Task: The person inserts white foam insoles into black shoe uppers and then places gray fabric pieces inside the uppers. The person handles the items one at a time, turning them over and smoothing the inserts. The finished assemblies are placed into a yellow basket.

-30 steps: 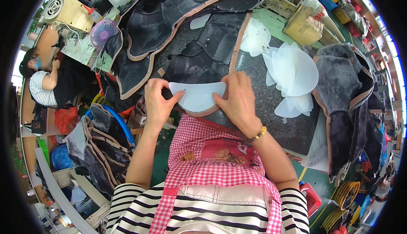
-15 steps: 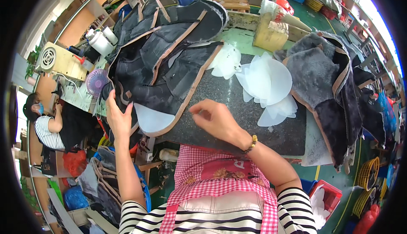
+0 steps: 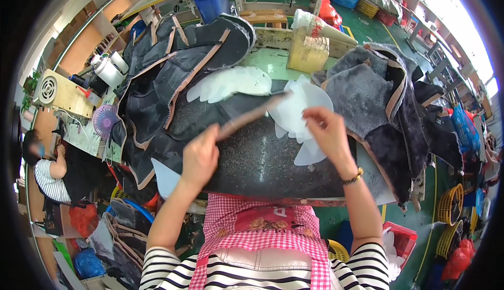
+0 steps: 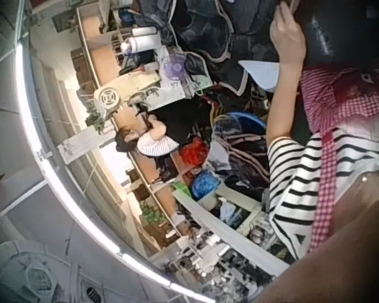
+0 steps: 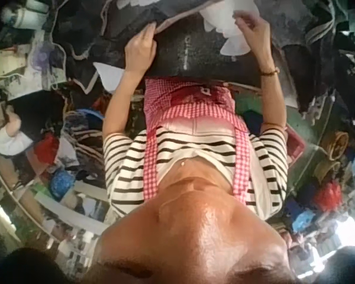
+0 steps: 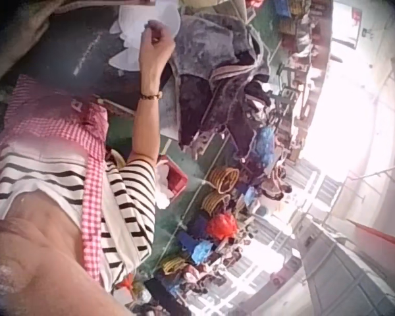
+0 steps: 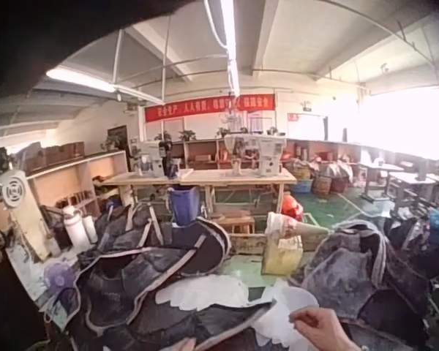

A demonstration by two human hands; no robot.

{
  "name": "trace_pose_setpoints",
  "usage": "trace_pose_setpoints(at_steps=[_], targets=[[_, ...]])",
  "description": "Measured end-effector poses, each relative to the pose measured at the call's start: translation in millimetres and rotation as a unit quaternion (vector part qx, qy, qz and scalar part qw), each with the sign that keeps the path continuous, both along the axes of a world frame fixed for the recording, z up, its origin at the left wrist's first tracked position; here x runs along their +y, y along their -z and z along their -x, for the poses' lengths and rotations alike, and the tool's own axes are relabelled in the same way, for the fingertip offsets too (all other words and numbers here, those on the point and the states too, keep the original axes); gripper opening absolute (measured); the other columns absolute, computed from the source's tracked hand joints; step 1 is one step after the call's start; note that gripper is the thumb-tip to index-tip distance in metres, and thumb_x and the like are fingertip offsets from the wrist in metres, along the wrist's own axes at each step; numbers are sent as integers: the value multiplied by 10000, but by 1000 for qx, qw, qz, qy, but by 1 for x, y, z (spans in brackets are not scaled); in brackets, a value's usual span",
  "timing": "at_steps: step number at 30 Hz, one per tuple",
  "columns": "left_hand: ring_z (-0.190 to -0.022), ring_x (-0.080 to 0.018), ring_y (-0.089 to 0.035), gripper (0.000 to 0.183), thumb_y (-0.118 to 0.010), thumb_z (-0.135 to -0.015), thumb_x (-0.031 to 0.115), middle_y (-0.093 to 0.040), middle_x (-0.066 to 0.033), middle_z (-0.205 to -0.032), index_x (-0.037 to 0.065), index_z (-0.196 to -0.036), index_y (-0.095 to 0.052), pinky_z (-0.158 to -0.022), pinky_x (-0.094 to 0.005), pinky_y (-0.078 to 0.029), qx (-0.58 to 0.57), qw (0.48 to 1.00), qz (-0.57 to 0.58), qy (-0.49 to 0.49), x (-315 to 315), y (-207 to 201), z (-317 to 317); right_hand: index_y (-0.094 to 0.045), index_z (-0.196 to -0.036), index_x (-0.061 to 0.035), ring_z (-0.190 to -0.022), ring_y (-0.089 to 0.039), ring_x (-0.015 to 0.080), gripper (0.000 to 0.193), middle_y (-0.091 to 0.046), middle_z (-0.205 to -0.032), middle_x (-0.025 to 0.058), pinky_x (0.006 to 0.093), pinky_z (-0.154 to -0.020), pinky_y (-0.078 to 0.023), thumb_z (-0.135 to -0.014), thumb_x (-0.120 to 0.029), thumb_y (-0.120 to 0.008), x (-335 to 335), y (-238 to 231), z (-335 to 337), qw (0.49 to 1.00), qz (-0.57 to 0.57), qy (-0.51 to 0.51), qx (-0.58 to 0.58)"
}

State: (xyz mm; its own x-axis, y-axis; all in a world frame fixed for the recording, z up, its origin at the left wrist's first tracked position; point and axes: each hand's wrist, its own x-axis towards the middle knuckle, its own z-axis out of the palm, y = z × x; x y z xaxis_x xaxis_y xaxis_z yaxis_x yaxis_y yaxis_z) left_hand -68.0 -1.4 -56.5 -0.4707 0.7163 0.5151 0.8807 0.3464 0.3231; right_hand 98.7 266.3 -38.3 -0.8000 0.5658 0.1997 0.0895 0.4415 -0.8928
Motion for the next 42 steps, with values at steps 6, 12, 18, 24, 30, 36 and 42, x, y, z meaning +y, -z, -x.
trace_pose_setpoints(at_steps=[6,12,18,24,30,36,42], targets=[[-973,-314,-658,352,-703,-735,129,-668,-177,-1067,-12,-1054,-653,-861,-383,-511,-61,986,55,142,-32,-2,-41,-659,-1016,23,-874,-670,226,213,-688,-949,141,329,-779,-530,-830,-60,-595,22,21,94,988,-103,-110,-23],[-860,-317,-665,317,-716,-795,262,-695,-155,-939,6,-979,-680,-777,-391,-517,-35,997,27,64,12,-27,3,-666,-790,2,-805,-646,339,163,-663,-836,195,423,-735,-511,-709,-135,-704,22,57,159,959,-242,-81,-121],[-852,-315,-663,236,-691,-789,173,-692,-161,-951,16,-966,-690,-740,-399,-517,-33,999,-2,28,122,23,90,-593,-818,20,-773,-651,256,83,-650,-770,163,355,-686,-497,-803,-60,-608,20,10,116,994,-45,-95,-17],[-765,-268,-661,239,-768,-696,243,-678,-130,-824,74,-862,-740,-686,-380,-508,-162,986,-26,-20,167,60,122,-671,-1024,-47,-840,-667,245,251,-690,-906,107,333,-755,-512,-781,-16,-618,-11,-58,-83,909,-54,-368,-190],[-786,-304,-634,187,-701,-761,252,-650,-131,-843,70,-798,-719,-703,-415,-488,-169,984,17,-55,172,56,118,-677,-1025,-52,-780,-674,240,218,-698,-856,98,338,-717,-522,-840,-162,-640,0,-41,-110,856,-3,-404,-324],[-728,-386,-599,226,-464,-915,160,-591,-209,-749,19,-765,-557,-625,-477,-474,-156,972,89,151,131,-12,13,-682,-894,-20,-760,-654,324,161,-664,-803,179,383,-673,-495,-845,-154,-607,11,-24,43,977,-142,-145,-69],[-771,-262,-649,134,-655,-814,186,-654,-110,-845,75,-888,-662,-672,-371,-525,-165,882,38,440,61,-9,-107,-688,-796,-38,-785,-659,339,139,-677,-798,167,433,-703,-528,-732,-160,-672,47,47,157,950,-264,-96,-135]])
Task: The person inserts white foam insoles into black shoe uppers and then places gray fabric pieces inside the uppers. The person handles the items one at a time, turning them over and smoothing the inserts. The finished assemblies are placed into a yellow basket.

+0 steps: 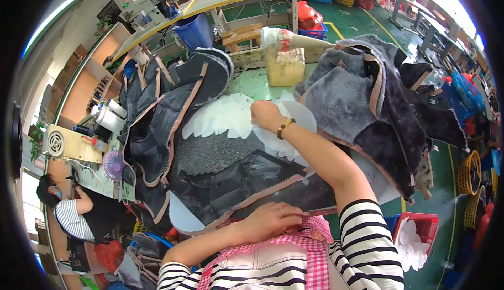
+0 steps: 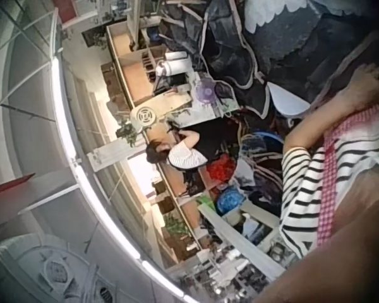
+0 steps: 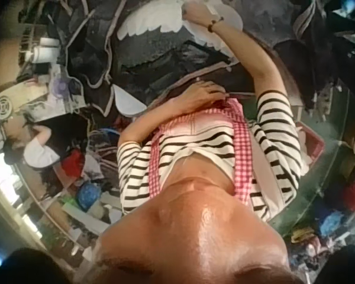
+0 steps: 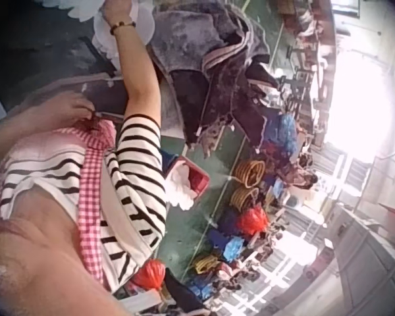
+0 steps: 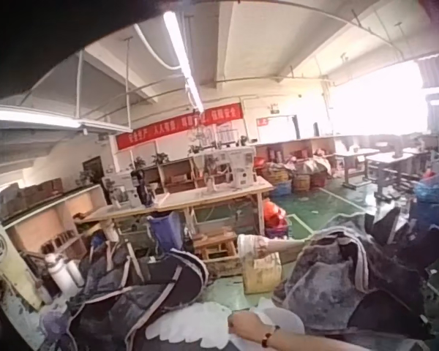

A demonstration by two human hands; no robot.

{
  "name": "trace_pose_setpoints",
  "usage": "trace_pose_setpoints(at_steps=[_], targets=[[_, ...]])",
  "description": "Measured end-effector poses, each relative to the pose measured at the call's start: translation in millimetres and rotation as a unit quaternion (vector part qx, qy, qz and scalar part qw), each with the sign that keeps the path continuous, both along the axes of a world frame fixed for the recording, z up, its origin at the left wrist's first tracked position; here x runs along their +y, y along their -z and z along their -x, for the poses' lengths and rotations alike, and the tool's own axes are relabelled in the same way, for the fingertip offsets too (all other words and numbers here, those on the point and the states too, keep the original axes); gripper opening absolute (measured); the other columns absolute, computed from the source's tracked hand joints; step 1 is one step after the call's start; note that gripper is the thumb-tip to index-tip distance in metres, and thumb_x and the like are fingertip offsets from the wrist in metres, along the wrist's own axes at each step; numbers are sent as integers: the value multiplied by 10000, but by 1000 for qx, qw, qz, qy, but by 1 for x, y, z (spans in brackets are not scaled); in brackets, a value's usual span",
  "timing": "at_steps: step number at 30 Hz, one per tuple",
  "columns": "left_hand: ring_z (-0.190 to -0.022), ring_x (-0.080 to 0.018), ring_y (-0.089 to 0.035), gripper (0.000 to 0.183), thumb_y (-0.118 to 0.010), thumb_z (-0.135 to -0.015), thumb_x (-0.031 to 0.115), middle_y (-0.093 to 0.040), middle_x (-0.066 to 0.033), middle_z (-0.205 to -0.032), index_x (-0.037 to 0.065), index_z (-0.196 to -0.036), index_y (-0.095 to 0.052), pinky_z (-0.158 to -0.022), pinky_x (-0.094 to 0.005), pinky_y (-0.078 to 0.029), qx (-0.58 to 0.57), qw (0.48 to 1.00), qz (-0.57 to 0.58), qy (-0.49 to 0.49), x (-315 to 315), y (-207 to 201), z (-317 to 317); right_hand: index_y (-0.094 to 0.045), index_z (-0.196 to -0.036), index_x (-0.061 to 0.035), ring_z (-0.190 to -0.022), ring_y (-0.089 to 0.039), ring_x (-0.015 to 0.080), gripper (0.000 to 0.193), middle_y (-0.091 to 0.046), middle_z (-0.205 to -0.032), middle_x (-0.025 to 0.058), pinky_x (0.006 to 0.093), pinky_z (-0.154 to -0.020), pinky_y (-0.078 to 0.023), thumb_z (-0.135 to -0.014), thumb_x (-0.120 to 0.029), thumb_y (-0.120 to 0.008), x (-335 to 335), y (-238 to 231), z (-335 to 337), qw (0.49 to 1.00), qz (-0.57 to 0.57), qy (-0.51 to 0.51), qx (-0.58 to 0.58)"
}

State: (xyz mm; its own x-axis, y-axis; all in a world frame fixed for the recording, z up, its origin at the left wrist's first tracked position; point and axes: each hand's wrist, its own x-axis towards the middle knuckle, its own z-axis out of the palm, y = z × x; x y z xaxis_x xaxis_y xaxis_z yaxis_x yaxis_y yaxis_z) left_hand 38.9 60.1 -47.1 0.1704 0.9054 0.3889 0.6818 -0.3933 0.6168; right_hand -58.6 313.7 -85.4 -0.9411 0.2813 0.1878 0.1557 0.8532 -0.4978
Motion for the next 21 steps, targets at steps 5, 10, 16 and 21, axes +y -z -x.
trace_pose_setpoints(at_steps=[5,10,16,21], targets=[[-658,-97,-607,269,-585,-949,261,-665,-51,-770,18,-852,-650,-622,-255,-490,-415,852,177,-265,-10,-4,45,-675,-719,-30,-678,-665,246,308,-669,-699,135,384,-637,-522,-843,-306,-620,-19,-22,-28,978,131,-130,-94],[-579,-66,-547,423,-524,-987,316,-611,-21,-625,28,-694,-623,-541,-218,-410,-475,825,129,-278,-12,-18,67,-663,-831,9,-659,-623,132,532,-669,-730,50,284,-607,-486,-834,-523,-662,-70,-94,-145,836,259,-358,-324],[-469,-64,-510,355,-648,-908,216,-571,-33,-521,-2,-631,-605,-424,-243,-371,-351,894,84,-267,-1,-2,53,-591,-937,7,-685,-595,49,270,-647,-767,25,183,-574,-463,-833,-184,-751,-104,-71,-154,861,503,-71,18],[-534,-53,-566,344,-633,-926,245,-609,-32,-565,-10,-699,-667,-479,-208,-428,-294,898,169,-280,-15,-23,52,-624,-773,10,-561,-592,67,287,-636,-662,35,200,-483,-471,-910,-240,-658,-106,-75,-149,866,495,-65,-33]])
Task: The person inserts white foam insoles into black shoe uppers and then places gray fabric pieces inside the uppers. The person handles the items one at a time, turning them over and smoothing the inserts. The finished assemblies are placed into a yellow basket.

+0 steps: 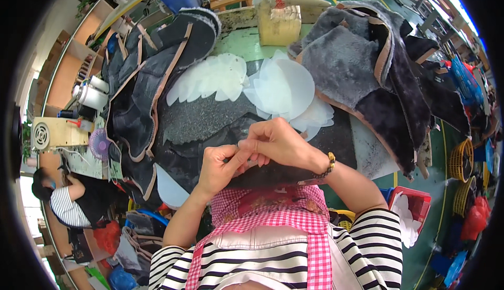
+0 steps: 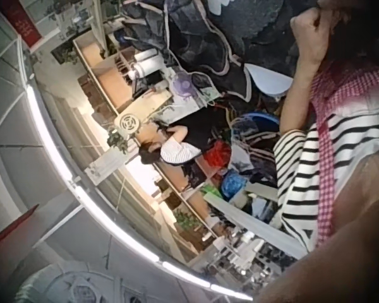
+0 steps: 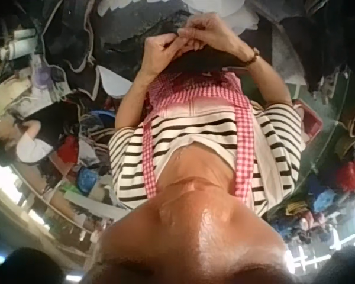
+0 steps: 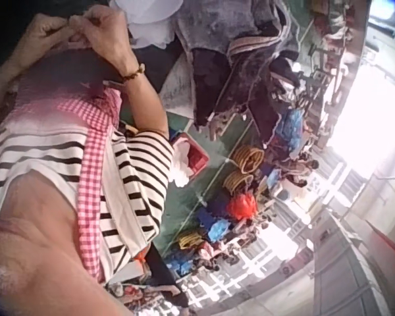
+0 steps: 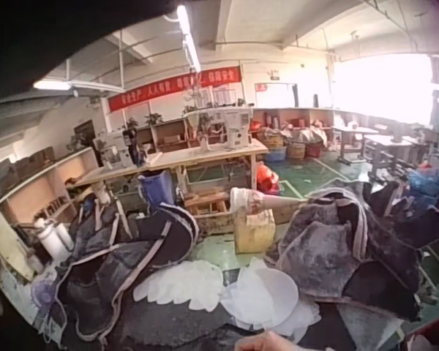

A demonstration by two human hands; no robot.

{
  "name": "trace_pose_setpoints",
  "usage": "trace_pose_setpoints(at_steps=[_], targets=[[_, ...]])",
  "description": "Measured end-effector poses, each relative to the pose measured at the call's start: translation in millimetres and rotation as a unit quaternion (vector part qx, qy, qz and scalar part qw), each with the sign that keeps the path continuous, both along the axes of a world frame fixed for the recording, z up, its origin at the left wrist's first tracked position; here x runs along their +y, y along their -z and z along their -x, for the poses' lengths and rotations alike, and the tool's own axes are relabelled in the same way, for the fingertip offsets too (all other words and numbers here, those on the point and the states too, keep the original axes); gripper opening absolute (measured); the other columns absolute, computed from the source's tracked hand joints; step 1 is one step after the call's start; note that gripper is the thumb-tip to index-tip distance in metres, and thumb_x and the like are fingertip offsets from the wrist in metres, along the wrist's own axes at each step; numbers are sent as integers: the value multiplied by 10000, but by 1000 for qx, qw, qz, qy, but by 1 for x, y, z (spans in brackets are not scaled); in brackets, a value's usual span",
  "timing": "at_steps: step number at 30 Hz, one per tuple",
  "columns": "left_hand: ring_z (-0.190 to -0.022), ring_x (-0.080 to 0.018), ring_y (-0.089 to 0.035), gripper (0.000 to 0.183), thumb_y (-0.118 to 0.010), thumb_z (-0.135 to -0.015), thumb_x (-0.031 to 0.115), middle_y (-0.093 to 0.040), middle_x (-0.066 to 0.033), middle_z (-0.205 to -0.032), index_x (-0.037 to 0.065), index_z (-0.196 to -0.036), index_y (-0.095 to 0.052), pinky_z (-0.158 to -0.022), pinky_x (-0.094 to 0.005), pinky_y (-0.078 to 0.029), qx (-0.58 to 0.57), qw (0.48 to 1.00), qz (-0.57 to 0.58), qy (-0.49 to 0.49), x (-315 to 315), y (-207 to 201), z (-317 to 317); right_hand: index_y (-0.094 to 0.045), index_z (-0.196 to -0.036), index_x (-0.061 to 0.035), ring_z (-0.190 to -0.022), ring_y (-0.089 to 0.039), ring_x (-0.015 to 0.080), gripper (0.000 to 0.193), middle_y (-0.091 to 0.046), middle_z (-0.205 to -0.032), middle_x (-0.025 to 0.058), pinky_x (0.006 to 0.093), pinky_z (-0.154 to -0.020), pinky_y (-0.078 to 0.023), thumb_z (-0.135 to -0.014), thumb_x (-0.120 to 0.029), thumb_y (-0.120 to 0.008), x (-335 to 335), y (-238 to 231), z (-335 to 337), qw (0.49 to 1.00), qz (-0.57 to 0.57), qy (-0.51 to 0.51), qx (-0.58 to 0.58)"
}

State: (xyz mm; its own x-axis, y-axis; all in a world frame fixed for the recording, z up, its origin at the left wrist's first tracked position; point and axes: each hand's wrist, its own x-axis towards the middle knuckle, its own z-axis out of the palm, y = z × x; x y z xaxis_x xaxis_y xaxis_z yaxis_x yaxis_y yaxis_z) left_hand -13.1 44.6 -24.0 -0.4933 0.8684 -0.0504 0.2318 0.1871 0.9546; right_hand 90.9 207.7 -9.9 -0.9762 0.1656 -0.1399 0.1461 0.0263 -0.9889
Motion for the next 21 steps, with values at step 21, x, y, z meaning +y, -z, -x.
trace_pose_setpoints(at_steps=[21], targets=[[-571,-89,-629,218,-723,-850,166,-654,-53,-638,-33,-765,-700,-534,-201,-479,-194,937,198,213,-5,-8,-11,-664,-817,5,-596,-603,88,102,-642,-681,45,245,-551,-476,-840,-94,-660,10,-7,-21,992,-42,-111,32]])
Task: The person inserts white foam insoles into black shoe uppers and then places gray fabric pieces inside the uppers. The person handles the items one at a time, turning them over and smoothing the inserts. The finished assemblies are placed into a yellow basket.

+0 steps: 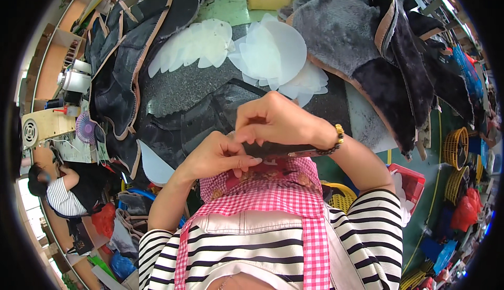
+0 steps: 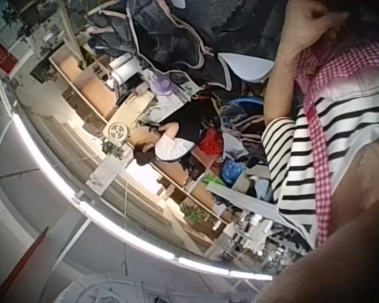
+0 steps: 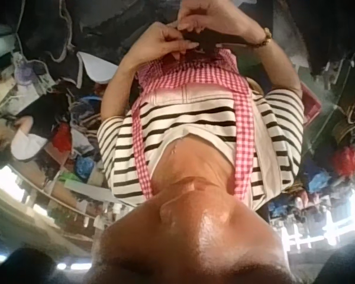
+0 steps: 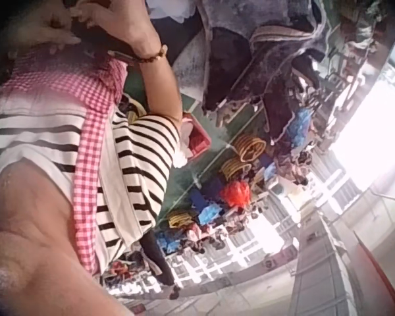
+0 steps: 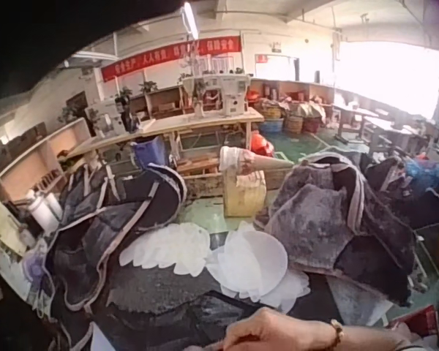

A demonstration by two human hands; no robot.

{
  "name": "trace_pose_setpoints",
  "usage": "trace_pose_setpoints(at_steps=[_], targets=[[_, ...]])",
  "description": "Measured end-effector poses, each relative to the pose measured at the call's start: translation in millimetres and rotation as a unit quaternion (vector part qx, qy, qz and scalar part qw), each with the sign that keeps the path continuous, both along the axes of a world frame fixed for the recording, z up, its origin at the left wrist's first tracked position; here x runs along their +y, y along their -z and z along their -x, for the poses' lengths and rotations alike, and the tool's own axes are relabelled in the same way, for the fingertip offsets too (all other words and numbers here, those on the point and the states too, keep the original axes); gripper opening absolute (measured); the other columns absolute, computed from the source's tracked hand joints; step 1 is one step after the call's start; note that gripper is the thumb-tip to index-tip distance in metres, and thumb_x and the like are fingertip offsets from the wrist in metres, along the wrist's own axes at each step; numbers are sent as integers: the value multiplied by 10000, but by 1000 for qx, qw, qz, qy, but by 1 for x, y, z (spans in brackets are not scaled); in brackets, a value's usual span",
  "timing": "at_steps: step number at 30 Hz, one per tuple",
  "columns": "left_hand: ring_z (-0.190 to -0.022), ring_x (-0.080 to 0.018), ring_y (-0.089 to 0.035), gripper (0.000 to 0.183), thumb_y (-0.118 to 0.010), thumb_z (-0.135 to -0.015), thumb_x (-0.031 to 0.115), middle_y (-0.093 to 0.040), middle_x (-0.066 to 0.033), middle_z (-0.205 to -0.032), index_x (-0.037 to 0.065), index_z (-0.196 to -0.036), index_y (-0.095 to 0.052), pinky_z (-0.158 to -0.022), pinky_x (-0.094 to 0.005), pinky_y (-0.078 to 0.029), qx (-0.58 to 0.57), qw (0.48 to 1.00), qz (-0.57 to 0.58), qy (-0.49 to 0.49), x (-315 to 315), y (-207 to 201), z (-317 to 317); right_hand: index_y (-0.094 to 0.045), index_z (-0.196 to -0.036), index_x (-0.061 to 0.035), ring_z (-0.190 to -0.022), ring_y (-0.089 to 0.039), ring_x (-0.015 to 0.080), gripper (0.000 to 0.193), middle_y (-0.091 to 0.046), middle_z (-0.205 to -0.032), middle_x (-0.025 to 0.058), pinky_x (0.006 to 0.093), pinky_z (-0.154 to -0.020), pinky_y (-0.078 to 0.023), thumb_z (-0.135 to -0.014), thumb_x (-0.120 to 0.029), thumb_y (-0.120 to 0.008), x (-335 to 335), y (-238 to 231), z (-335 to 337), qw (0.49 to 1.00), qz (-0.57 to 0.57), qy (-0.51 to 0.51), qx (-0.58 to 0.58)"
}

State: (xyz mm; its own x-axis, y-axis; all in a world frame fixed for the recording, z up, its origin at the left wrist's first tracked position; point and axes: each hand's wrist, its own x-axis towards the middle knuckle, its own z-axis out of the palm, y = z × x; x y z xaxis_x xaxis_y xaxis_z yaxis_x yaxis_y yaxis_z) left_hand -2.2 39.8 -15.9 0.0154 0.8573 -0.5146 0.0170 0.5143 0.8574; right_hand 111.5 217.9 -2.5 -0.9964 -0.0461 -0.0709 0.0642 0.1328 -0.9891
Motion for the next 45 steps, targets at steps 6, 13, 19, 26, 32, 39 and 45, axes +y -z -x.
trace_pose_setpoints(at_steps=[6,13,19,26,32,39,45], targets=[[-574,-87,-633,232,-723,-849,169,-664,-56,-653,-35,-743,-693,-530,-201,-485,-6,1000,21,-10,0,-3,3,-683,-859,10,-582,-616,126,137,-661,-697,73,263,-547,-474,-840,-125,-670,2,2,-19,995,-52,-79,-28],[-573,-92,-639,221,-707,-863,166,-671,-57,-670,-35,-771,-696,-520,-198,-496,-98,995,-11,-1,-3,1,-2,-562,-792,-12,-618,-589,321,129,-567,-694,128,392,-556,-471,-827,-119,-625,-8,2,-20,945,-210,-150,201],[-618,-97,-627,186,-711,-848,175,-679,-50,-687,-6,-807,-701,-574,-229,-474,-89,990,-37,105,-6,0,-4,-537,-832,-7,-605,-584,310,120,-566,-699,120,376,-544,-466,-853,-105,-603,-14,1,-26,955,-154,-190,168],[-710,-319,-663,189,-706,-766,265,-681,-123,-757,78,-792,-700,-644,-399,-526,555,823,-118,22,1,-1,71,-678,-953,-72,-714,-664,251,248,-690,-769,96,355,-633,-494,-843,-294,-669,36,9,-69,883,-230,-387,-134],[-686,-261,-674,94,-647,-764,138,-663,-103,-703,66,-704,-645,-606,-365,-531,762,613,-197,61,52,43,130,-652,-963,-43,-766,-662,282,204,-676,-836,134,353,-692,-514,-794,-157,-663,38,-2,9,962,-270,-31,9],[-653,-217,-669,37,-610,-719,112,-652,-71,-680,79,-737,-613,-580,-320,-529,794,533,-249,154,91,60,144,-576,-1136,11,-897,-655,260,327,-671,-1011,161,339,-834,-514,-813,-31,-558,66,68,123,932,-315,128,126],[-765,-310,-666,179,-690,-778,184,-663,-127,-777,25,-791,-608,-657,-407,-531,674,704,-216,57,78,47,150,-502,-1214,45,-963,-637,333,446,-650,-1053,219,388,-872,-501,-771,-2,-521,91,103,169,941,-255,208,75]])
